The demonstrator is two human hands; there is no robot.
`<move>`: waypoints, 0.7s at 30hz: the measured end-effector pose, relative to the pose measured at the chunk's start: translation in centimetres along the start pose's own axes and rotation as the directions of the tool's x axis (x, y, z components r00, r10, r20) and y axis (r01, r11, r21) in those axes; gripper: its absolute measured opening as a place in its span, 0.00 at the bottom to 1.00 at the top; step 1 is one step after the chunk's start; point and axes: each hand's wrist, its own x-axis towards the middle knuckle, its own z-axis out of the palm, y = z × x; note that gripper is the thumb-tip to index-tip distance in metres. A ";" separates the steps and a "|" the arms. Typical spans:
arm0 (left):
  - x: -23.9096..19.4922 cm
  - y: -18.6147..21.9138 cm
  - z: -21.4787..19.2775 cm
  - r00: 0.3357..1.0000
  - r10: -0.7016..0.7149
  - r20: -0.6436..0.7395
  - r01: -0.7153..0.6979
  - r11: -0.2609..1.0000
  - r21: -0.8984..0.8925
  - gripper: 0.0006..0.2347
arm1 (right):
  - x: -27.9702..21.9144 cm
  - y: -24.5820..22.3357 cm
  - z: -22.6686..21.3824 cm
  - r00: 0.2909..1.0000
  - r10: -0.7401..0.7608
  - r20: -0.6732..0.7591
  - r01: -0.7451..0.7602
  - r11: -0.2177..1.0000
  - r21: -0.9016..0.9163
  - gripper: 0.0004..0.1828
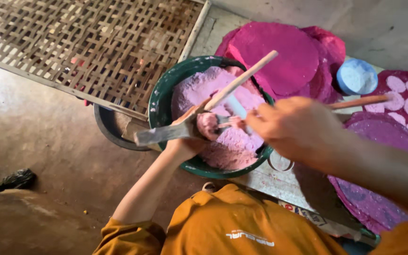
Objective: The person prepares a pink paste in a green bucket and then uses a hand-held wooden mold to stamp out circular shapes onto purple-covered boards.
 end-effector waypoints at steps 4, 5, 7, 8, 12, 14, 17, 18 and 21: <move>-0.4 -1.4 0.6 0.875 0.301 0.378 -0.458 0.261 0.850 0.28 | 1.6 -2.9 1.5 0.996 -0.063 0.060 0.068 0.994 -0.081 0.07; -0.6 -1.2 0.5 0.873 0.324 0.365 -0.430 0.157 0.889 0.28 | 1.3 -3.2 1.6 0.998 -0.064 0.029 0.065 0.996 -0.056 0.07; -0.8 -0.2 0.4 0.862 0.370 0.347 -0.352 -0.055 0.934 0.27 | -0.2 -2.4 1.5 0.997 0.055 0.044 -0.060 0.993 0.106 0.09; -0.7 0.6 0.3 0.899 0.402 0.175 -0.380 0.512 0.770 0.28 | -1.1 -1.8 1.5 0.992 0.113 0.058 -0.122 0.975 0.185 0.11; -0.7 3.0 1.3 0.780 0.626 -0.011 -0.359 0.461 0.811 0.35 | -2.1 -1.6 4.0 0.831 0.467 0.301 -0.553 0.640 0.533 0.16; -1.0 2.8 1.9 0.637 0.723 0.269 -0.196 -0.186 0.963 0.36 | 0.1 -4.4 7.9 0.851 0.496 0.173 -0.424 0.456 0.782 0.19; -0.8 3.0 2.2 0.597 0.724 0.345 -0.139 -0.331 0.933 0.33 | -0.7 -8.4 12.1 0.842 0.537 0.053 -0.264 0.325 0.908 0.19; -0.6 3.3 2.1 0.637 0.719 0.277 -0.058 -0.313 0.948 0.33 | -1.2 -8.8 13.1 0.829 0.548 0.115 -0.303 0.266 0.915 0.18; 0.1 4.1 1.7 0.612 0.694 0.379 -0.123 -0.390 0.913 0.38 | -3.7 -8.1 14.8 0.861 0.468 0.198 -0.315 0.186 0.931 0.18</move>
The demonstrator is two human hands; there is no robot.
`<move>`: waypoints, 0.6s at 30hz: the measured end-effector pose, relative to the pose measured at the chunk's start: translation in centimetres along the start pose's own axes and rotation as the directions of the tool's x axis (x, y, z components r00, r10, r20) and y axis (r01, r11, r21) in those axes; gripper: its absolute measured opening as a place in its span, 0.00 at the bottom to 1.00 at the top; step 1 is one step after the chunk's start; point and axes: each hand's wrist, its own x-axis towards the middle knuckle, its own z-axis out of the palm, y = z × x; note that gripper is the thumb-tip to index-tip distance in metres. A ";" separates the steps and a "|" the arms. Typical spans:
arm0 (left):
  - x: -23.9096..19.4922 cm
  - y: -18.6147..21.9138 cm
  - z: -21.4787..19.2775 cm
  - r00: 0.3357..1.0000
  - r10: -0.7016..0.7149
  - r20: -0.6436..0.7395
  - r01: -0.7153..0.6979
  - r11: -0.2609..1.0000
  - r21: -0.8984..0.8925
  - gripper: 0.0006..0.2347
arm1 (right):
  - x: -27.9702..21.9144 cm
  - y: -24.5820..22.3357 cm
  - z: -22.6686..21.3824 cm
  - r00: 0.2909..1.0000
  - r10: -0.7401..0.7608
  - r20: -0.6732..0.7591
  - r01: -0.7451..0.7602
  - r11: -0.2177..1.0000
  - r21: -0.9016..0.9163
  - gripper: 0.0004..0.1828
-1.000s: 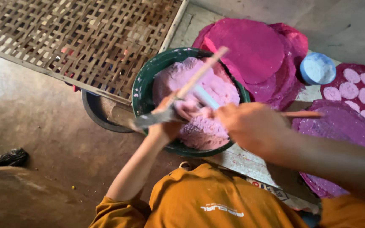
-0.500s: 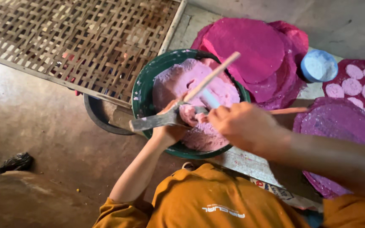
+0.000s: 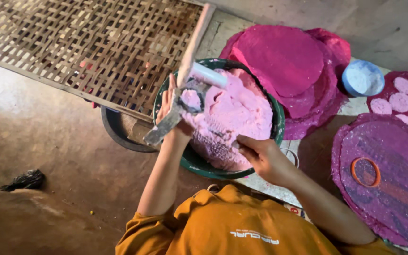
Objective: The person prepares a pink paste in a green bucket and then uses a hand-held wooden mold to stamp out circular shapes onto purple-covered boards.
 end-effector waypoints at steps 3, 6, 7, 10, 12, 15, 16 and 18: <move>0.4 0.2 0.4 0.997 0.075 0.025 -0.075 0.997 0.015 0.28 | 1.3 1.3 -1.6 0.989 0.127 -0.078 -0.128 0.992 -0.008 0.20; -0.2 0.9 1.4 0.996 0.073 0.049 -0.077 0.993 0.091 0.23 | 3.1 1.7 -0.4 0.984 0.087 -0.158 -0.089 0.996 -0.003 0.21; -0.4 0.7 1.6 0.996 0.076 0.046 -0.081 0.989 0.123 0.24 | 3.1 1.7 0.5 0.985 0.038 -0.171 -0.040 0.999 -0.010 0.21; -0.4 -0.9 2.3 0.997 0.062 0.051 -0.068 0.990 0.121 0.21 | 1.5 2.1 2.4 0.988 -0.009 -0.152 0.008 1.000 -0.009 0.20; -0.1 -2.8 2.7 1.000 0.015 -0.012 -0.016 0.996 -0.086 0.29 | -0.2 2.5 2.4 0.993 0.101 -0.066 -0.100 0.995 0.021 0.20; 0.9 -5.0 2.4 0.994 -0.104 -0.034 0.082 0.913 -0.400 0.20 | -1.1 3.0 1.6 0.968 0.200 0.149 -0.198 0.980 -0.030 0.21; 1.2 -5.1 2.4 0.989 -0.148 -0.018 0.119 0.857 -0.501 0.13 | -1.1 3.1 1.1 0.930 0.227 0.290 -0.254 0.965 0.059 0.22; 0.8 -3.9 2.4 0.945 -0.266 0.191 0.315 0.581 -0.751 0.12 | -0.4 3.2 0.1 0.804 0.221 0.552 -0.391 0.896 0.211 0.24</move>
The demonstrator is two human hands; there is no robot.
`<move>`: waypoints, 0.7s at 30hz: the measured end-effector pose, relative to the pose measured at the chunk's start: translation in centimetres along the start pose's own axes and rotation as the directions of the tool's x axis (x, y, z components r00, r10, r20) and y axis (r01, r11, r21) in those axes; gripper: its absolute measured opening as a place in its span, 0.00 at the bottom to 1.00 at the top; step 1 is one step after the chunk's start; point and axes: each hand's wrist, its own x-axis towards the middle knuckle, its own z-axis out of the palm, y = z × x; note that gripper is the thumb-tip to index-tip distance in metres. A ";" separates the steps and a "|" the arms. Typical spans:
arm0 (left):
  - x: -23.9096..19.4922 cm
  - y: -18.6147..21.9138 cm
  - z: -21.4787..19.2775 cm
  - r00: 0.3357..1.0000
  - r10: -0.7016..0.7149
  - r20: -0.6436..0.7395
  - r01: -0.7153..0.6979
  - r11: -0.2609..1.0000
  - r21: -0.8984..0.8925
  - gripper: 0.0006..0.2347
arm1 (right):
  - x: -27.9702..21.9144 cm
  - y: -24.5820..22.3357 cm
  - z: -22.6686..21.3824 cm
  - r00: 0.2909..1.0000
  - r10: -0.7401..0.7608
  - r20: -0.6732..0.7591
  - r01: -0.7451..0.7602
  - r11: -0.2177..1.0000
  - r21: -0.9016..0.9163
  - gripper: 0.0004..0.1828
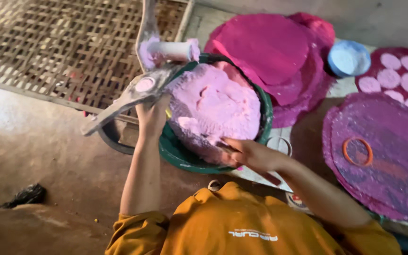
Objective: The person prepares a pink paste in a green bucket and then uses a hand-held wooden mold to stamp out circular shapes onto purple-covered boards.
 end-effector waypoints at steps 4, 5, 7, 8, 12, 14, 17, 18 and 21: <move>-5.2 3.3 4.8 0.844 -0.314 0.435 0.512 0.714 -0.477 0.17 | -1.0 -1.6 -2.9 0.989 -0.134 -0.064 0.147 0.950 0.276 0.27; -7.0 4.2 6.1 0.683 -0.441 0.583 0.716 0.563 -0.413 0.19 | -1.3 -1.8 -3.5 0.972 -0.180 -0.152 0.220 0.924 0.314 0.27; -10.5 5.6 9.5 0.290 -0.464 0.837 0.946 0.271 -0.177 0.12 | -3.7 -1.9 -4.4 0.903 -0.256 -0.345 0.368 0.877 0.311 0.29; -12.1 6.3 11.2 0.300 -0.414 0.859 0.934 0.312 -0.176 0.13 | -5.3 -1.8 -4.6 0.848 -0.299 -0.438 0.444 0.852 0.278 0.30; -13.7 9.1 15.4 0.563 -0.015 0.827 0.468 0.830 -0.303 0.18 | -13.7 -1.6 -5.6 0.558 -0.480 -0.677 0.640 0.769 -0.018 0.34; -13.6 10.8 17.1 0.573 0.053 0.818 0.160 0.971 -0.175 0.20 | -18.2 -1.5 -6.2 0.421 -0.592 -0.687 0.651 0.724 -0.226 0.36; -14.3 13.1 20.0 0.485 -0.322 0.813 0.094 0.943 0.318 0.16 | -23.8 -0.8 -6.5 0.417 -0.765 -0.491 0.511 0.644 -0.569 0.39; -14.7 13.7 20.9 0.463 -0.439 0.770 0.058 0.882 0.468 0.16 | -25.4 -0.6 -6.5 0.514 -0.769 -0.380 0.375 0.600 -0.707 0.38; -16.8 14.8 24.1 0.464 -0.314 0.828 -0.200 0.874 0.444 0.13 | -27.7 0.6 -6.8 0.202 -0.974 -0.107 0.447 0.188 -0.875 0.34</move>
